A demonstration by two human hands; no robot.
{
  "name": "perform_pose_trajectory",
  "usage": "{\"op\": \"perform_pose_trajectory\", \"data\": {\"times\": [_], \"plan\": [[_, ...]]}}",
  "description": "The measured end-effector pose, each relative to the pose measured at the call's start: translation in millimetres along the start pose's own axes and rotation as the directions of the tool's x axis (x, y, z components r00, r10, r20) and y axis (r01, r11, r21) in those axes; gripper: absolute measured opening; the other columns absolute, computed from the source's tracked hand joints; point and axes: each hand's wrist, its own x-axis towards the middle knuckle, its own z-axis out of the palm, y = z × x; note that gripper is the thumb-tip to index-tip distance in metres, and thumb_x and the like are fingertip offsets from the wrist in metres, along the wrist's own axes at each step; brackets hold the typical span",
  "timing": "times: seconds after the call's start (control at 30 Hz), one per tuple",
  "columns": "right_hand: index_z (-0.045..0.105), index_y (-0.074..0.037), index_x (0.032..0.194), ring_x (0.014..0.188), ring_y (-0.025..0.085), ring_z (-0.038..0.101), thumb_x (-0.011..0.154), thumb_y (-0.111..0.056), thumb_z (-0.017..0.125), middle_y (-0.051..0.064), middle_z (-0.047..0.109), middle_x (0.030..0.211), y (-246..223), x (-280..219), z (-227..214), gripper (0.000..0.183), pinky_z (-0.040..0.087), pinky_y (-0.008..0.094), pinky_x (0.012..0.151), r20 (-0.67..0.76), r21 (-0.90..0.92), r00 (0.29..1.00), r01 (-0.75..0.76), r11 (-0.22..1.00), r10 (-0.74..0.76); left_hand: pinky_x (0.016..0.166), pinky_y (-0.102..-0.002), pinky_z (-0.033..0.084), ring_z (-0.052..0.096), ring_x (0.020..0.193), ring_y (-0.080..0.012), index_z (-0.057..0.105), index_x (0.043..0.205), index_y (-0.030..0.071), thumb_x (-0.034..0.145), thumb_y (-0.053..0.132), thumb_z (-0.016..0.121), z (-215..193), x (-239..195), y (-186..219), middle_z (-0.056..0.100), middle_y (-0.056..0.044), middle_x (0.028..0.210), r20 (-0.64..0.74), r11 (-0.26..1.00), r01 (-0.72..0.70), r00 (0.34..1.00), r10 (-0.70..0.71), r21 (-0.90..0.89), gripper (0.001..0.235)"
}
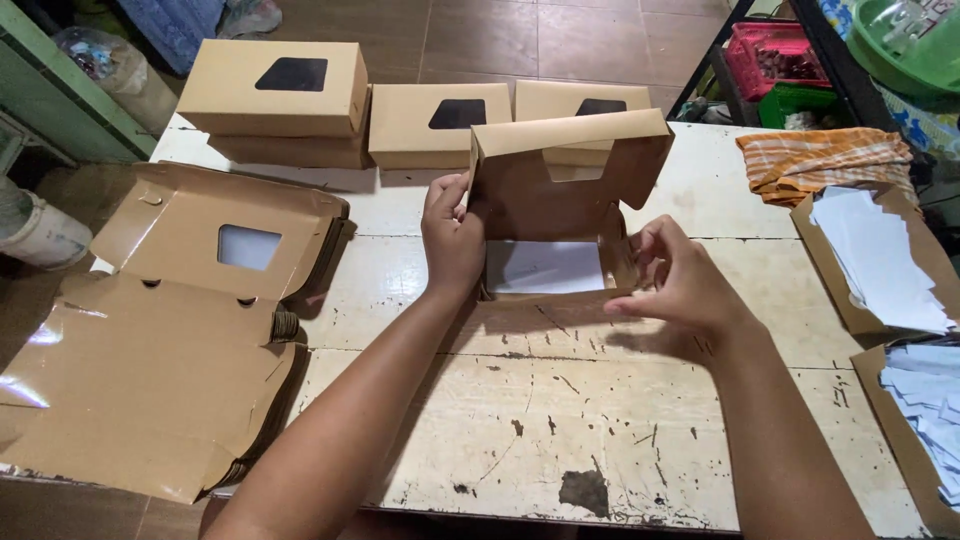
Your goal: A person is shown from an overhead perspective assembling a cardboard food box by folding the sides and tucking the flaps, then placing a white paper liner inside.
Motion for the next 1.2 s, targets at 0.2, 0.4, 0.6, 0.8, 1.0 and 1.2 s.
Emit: {"op": "perform_pose_trajectory", "data": {"times": [0.2, 0.4, 0.6, 0.8, 1.0, 1.2], "plan": [[0.029, -0.010, 0.126, 0.074, 0.020, 0.063, 0.066, -0.001, 0.086, 0.022, 0.070, 0.102, -3, -1, 0, 0.084, 0.041, 0.024, 0.058, -0.023, 0.179, 1.000, -0.017, 0.984, 0.021, 0.079, -0.031, 0.054, 0.066, 0.088, -0.0156, 0.078, 0.107, 0.020, 0.097, 0.027, 0.070, -20, 25, 4, 0.066, 0.000, 0.100, 0.178, 0.990, -0.079, 0.982, 0.057, 0.119, 0.015], [0.002, -0.014, 0.166, 0.078, 0.020, 0.061, 0.063, 0.006, 0.084, 0.022, 0.072, 0.104, -19, 4, 0, 0.134, 0.042, 0.022, 0.061, -0.027, 0.178, 0.995, -0.087, 0.980, 0.093, 0.080, -0.034, 0.061, 0.067, 0.097, -0.0140, 0.077, 0.113, 0.016, 0.091, 0.012, 0.070, -21, 26, 0, 0.068, 0.000, 0.110, 0.279, 1.000, 0.011, 0.960, -0.002, -0.028, 0.023], [0.048, -0.019, 0.153, 0.068, 0.017, 0.065, 0.058, -0.002, 0.092, 0.016, 0.077, 0.098, -21, 8, -4, 0.106, 0.043, 0.021, 0.053, -0.066, 0.119, 0.996, -0.056, 0.991, 0.064, 0.109, -0.055, 0.047, 0.058, 0.126, -0.0377, 0.054, 0.151, 0.019, 0.081, 0.007, 0.082, -26, 20, 27, 0.050, -0.013, 0.143, 0.557, 0.999, 0.026, 0.831, -0.002, -0.034, 0.076], [0.048, -0.014, 0.148, 0.074, 0.022, 0.072, 0.063, 0.000, 0.089, 0.022, 0.076, 0.106, -25, 3, -4, 0.095, 0.042, 0.021, 0.052, -0.064, 0.167, 0.997, -0.024, 0.986, 0.035, 0.120, -0.064, 0.019, 0.024, 0.146, -0.0485, 0.035, 0.161, 0.022, 0.067, 0.020, 0.090, -31, 14, 53, 0.030, -0.013, 0.165, 0.668, 0.994, -0.048, 0.743, -0.028, 0.096, 0.109], [0.051, -0.013, 0.145, 0.081, 0.028, 0.076, 0.061, 0.005, 0.090, 0.025, 0.075, 0.108, -16, 5, -4, 0.095, 0.048, 0.022, 0.055, -0.083, 0.195, 0.996, 0.002, 0.981, 0.014, 0.120, -0.062, 0.022, 0.025, 0.147, -0.0440, 0.041, 0.157, 0.027, 0.062, 0.036, 0.094, -33, 16, 41, 0.030, -0.010, 0.164, 0.659, 0.988, -0.058, 0.751, -0.049, 0.140, 0.109], [0.050, -0.010, 0.145, 0.093, 0.034, 0.076, 0.058, 0.005, 0.092, 0.027, 0.074, 0.112, -11, 2, -4, 0.098, 0.058, 0.031, 0.066, -0.075, 0.221, 0.997, -0.008, 0.975, 0.025, 0.121, -0.064, 0.014, 0.021, 0.149, -0.0441, 0.037, 0.158, 0.028, 0.065, 0.036, 0.092, -27, 16, 32, 0.027, -0.010, 0.166, 0.650, 0.991, -0.012, 0.756, -0.077, 0.131, 0.109]]}}
